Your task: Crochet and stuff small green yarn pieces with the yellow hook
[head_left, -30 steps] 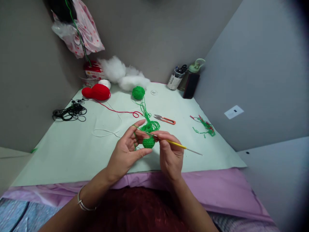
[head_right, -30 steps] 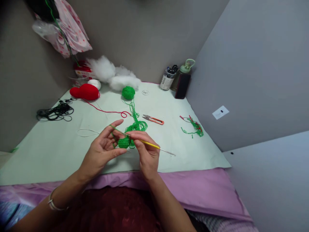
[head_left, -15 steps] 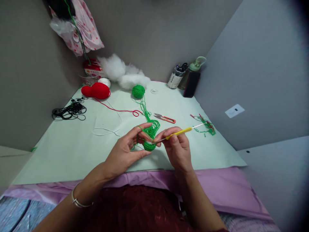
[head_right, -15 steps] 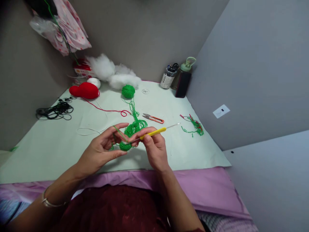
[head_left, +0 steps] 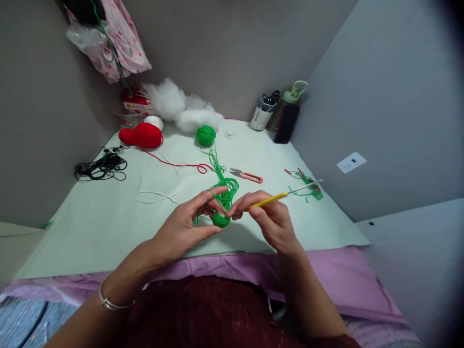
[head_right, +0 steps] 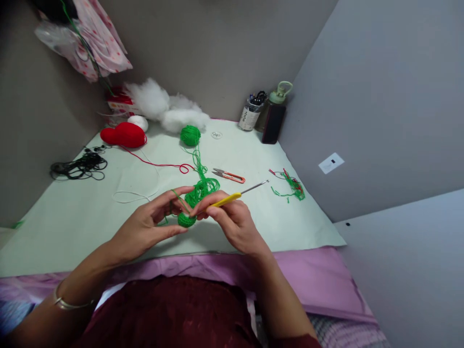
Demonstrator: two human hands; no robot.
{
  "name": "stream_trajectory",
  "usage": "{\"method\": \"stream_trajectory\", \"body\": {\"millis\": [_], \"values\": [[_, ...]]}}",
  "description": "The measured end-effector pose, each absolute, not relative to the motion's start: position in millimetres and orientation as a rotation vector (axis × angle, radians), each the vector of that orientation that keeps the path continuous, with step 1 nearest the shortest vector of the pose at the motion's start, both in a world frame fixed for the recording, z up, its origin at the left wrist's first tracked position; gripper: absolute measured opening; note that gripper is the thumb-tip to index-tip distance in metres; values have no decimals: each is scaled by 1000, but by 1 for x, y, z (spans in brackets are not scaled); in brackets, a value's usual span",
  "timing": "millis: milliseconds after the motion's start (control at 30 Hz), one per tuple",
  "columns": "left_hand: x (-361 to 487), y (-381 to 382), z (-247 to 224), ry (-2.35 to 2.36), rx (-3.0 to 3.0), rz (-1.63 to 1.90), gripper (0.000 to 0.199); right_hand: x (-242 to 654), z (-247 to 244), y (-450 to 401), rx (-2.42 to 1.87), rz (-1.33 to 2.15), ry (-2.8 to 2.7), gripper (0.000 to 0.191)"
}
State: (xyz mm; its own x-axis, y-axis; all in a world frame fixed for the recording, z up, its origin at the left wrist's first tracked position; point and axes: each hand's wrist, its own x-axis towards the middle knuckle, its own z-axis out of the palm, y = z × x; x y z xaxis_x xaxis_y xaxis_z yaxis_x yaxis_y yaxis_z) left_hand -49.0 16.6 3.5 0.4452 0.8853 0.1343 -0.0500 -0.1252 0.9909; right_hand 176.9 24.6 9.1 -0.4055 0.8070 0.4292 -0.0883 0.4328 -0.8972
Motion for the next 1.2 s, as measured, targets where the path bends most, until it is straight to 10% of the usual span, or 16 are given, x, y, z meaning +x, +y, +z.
{"method": "stream_trajectory", "body": {"millis": [433,700,933,1200], "values": [[-42,11,6,927,1293,1117,75,156,-3,1,-696,255,-1844,31],[-33,0,-7,1089,1434,1309,69,137,-11,-13,-843,519,-1587,21],[-27,-9,-4,996,1263,1285,63,132,-34,-11,-843,-65,-1747,54],[-35,0,3,641,740,1019,74,136,-15,-9,-801,387,-1628,40]]}}
